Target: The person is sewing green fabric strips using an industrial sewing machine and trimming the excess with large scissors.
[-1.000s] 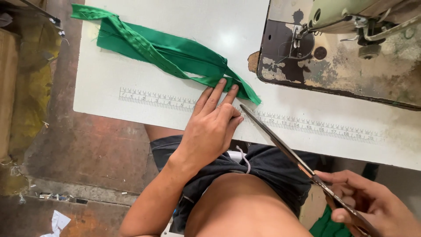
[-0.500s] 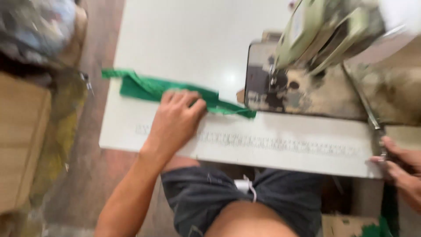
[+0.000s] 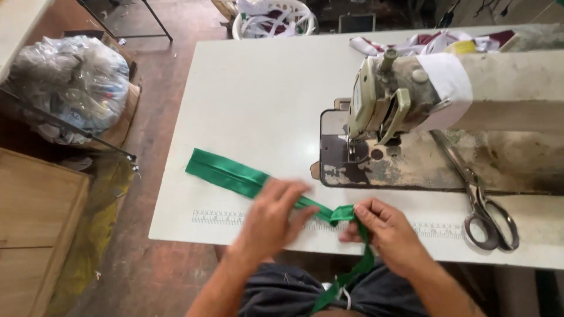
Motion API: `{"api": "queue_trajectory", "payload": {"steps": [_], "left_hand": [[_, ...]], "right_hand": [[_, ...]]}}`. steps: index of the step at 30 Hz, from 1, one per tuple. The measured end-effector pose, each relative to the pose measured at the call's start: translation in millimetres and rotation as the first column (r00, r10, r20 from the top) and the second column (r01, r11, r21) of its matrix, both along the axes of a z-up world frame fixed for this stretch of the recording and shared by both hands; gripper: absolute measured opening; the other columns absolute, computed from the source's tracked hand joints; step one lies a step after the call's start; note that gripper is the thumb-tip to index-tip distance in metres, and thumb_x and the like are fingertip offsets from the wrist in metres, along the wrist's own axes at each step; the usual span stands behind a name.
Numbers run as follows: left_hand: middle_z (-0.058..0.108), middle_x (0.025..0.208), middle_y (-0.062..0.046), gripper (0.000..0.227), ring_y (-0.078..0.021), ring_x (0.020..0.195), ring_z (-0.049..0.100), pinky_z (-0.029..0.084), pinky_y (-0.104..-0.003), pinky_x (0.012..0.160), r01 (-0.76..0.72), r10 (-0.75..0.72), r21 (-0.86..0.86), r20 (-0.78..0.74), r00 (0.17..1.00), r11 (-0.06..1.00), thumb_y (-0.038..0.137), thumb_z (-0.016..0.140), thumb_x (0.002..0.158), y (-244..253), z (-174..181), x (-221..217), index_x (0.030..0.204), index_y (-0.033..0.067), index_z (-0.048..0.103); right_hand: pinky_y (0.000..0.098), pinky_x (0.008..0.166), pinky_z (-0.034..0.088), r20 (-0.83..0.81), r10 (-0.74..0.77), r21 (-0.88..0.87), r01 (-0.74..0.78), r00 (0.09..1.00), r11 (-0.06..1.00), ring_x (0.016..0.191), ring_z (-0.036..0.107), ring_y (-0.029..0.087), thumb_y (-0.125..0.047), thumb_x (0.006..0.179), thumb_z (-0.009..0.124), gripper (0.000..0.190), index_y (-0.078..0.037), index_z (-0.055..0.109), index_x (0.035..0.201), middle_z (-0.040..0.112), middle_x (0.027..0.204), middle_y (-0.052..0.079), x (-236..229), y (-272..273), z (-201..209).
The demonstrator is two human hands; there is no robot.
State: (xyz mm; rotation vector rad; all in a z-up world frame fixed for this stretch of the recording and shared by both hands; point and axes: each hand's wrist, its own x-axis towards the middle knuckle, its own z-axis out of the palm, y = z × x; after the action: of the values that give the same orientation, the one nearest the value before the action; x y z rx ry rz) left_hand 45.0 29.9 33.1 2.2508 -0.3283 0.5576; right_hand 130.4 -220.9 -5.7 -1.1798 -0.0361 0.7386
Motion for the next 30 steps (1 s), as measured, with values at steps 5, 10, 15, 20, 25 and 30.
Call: {"api": "queue_trajectory", "payload": {"steps": [5, 10, 15, 20, 25, 30], "left_hand": [[0.074, 0.106, -0.005, 0.023, -0.0212, 0.099, 0.067, 0.058, -0.04, 0.102, 0.04, -0.037, 0.371, -0.014, 0.999, 0.928, 0.031, 0.075, 0.105, 66.0, -45.9, 28.2, 0.123, 0.0166, 0.078], [0.061, 0.114, -0.01, 0.036, -0.0264, 0.084, 0.065, 0.061, -0.04, 0.065, -0.07, -0.001, 0.459, 0.153, 0.988, 0.886, 0.001, 0.073, 0.107, 75.2, -9.3, 26.5, 0.138, 0.0153, 0.06], [0.061, 0.126, -0.012, 0.058, -0.0321, 0.101, 0.063, 0.06, -0.048, 0.075, -0.03, -0.038, 0.612, 0.098, 0.995, 0.79, 0.0, 0.062, 0.114, 55.5, -18.3, 10.1, 0.168, 0.0094, 0.043], [0.051, 0.105, -0.007, 0.065, -0.0233, 0.084, 0.044, 0.047, -0.039, 0.071, -0.189, -0.159, 0.78, 0.346, 0.925, 0.597, -0.019, 0.067, 0.11, 80.9, -20.8, -16.6, 0.166, 0.0071, 0.049], [0.059, 0.115, -0.01, 0.065, -0.027, 0.097, 0.057, 0.056, -0.041, 0.084, 0.188, -0.04, 0.841, -0.195, 0.98, 0.507, 0.018, 0.068, 0.096, 38.8, 12.4, -19.7, 0.159, 0.0139, 0.056], [0.064, 0.114, -0.017, 0.027, -0.0338, 0.101, 0.061, 0.058, -0.046, 0.083, 0.208, -0.21, 0.656, -0.077, 0.975, 0.726, 0.019, 0.062, 0.11, 11.8, 15.7, 19.2, 0.132, 0.0044, 0.069]], "right_hand": [[0.033, 0.059, 0.05, 0.107, 0.461, -0.778, -0.214, 0.881, 0.59, 0.07, 0.058, 0.021, -0.02, 0.102, 0.075, 0.03, -0.019, 0.084, 0.13, 0.066, 0.084, 0.008, 26.5, -20.6, 91.5], [0.0372, 0.074, 0.06, 0.098, 0.532, -0.958, -0.066, 0.841, 0.28, 0.086, 0.072, 0.023, -0.024, 0.098, 0.076, 0.05, -0.034, 0.074, 0.147, 0.083, 0.107, 0.007, 58.2, -24.9, 172.8], [0.0473, 0.106, 0.058, 0.079, 0.601, -0.987, -0.02, 0.795, 0.157, 0.117, 0.078, 0.027, -0.026, 0.096, 0.079, 0.053, -0.031, 0.071, 0.148, 0.084, 0.118, 0.011, 81.1, -35.2, 167.6], [0.0351, 0.056, 0.043, 0.001, 0.673, -1.0, -0.007, 0.739, 0.01, 0.057, 0.059, 0.026, -0.03, 0.104, 0.08, 0.023, -0.011, 0.092, 0.106, 0.085, 0.077, 0.015, 118.1, -89.1, 120.6], [0.0324, 0.07, 0.05, -0.052, 0.761, -0.979, 0.118, 0.646, -0.167, 0.07, 0.071, 0.018, -0.054, 0.104, 0.075, 0.035, -0.023, 0.091, 0.101, 0.087, 0.076, 0.002, 130.6, -88.6, 91.0], [0.0479, 0.09, 0.071, -0.205, 0.766, -0.851, 0.275, 0.609, -0.447, 0.114, 0.083, 0.027, -0.091, 0.098, 0.046, 0.069, -0.04, 0.073, 0.136, 0.09, 0.119, 0.0, 106.4, -72.2, 82.0]]}}
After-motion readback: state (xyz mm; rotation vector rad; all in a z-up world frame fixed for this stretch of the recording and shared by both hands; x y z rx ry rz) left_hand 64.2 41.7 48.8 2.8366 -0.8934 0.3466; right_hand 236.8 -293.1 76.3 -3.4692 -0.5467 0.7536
